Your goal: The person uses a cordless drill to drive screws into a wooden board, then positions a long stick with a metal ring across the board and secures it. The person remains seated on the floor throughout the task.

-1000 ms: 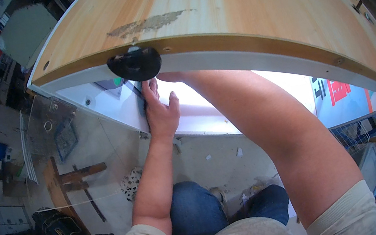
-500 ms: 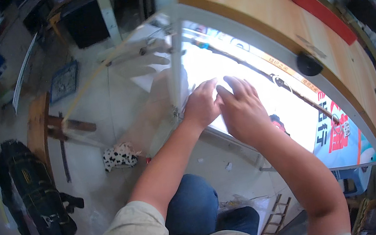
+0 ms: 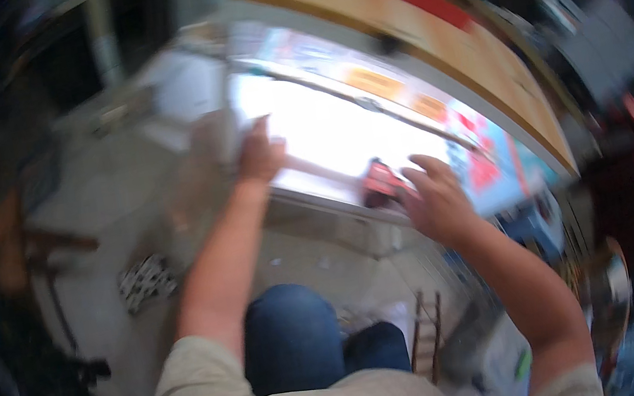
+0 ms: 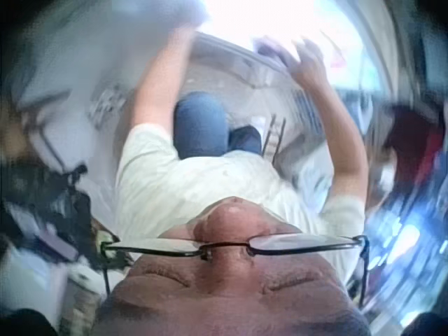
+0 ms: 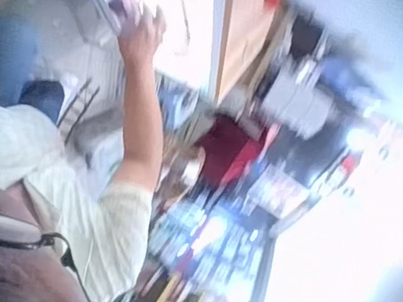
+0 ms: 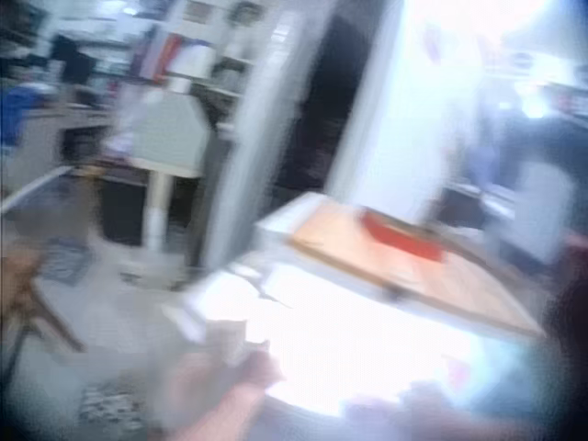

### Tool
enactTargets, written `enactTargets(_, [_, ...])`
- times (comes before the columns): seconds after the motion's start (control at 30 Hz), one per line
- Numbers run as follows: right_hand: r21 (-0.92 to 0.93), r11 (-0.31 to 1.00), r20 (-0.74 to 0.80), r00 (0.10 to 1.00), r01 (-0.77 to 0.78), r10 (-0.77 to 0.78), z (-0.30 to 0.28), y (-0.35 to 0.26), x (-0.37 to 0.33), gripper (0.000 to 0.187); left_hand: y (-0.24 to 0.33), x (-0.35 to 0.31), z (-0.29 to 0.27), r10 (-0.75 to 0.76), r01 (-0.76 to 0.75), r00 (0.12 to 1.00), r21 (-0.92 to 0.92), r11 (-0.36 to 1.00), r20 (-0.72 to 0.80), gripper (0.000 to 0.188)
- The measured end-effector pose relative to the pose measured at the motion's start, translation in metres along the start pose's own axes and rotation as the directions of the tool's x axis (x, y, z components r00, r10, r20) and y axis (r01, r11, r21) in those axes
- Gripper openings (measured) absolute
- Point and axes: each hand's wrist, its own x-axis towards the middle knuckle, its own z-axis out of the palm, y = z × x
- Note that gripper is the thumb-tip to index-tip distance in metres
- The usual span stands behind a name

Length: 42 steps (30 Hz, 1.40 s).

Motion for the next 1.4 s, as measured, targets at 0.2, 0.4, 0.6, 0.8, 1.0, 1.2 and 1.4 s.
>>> enactTargets(0.2, [0.203,0.917,0.085,0.940,-0.342,0.332,0.023,0.025,-0.042,0.030,0.006,-0.003,-0.010,0.368,-0.341,0.919,0.185,0.921,-0.137,0.042])
enactTargets(0.4, [0.093,0.955,-0.189,0.936,-0.283,0.296,0.048,0.078,-0.021,0.048,0.012,-0.005,-0.015,0.337,-0.308,0.936,0.231,0.923,-0.097,0.041])
enactTargets(0.6, [-0.032,0.881,-0.232,0.861,-0.472,0.453,0.079,0.124,0.025,0.051,0.017,-0.006,-0.017,0.314,-0.286,0.946,0.237,0.928,-0.087,0.042])
enactTargets(0.8, [-0.199,0.851,-0.160,0.873,-0.486,0.460,0.076,0.152,0.038,0.020,0.020,-0.007,-0.015,0.253,-0.239,0.965,0.158,0.958,-0.076,0.067])
enactTargets(1.0, [-0.197,0.887,-0.130,0.907,-0.419,0.400,0.072,0.173,0.034,0.019,0.015,-0.005,-0.014,0.297,-0.282,0.949,0.132,0.950,-0.103,0.072])
enactTargets(1.2, [-0.226,0.954,-0.228,0.963,-0.199,0.147,0.070,0.175,0.034,0.017,0.013,-0.005,-0.012,0.358,-0.335,0.922,0.158,0.929,-0.149,0.083])
enactTargets(1.4, [-0.285,0.890,-0.141,0.934,-0.355,0.327,0.072,0.169,0.030,0.026,0.019,-0.006,-0.013,0.307,-0.291,0.943,0.131,0.948,-0.131,0.077])
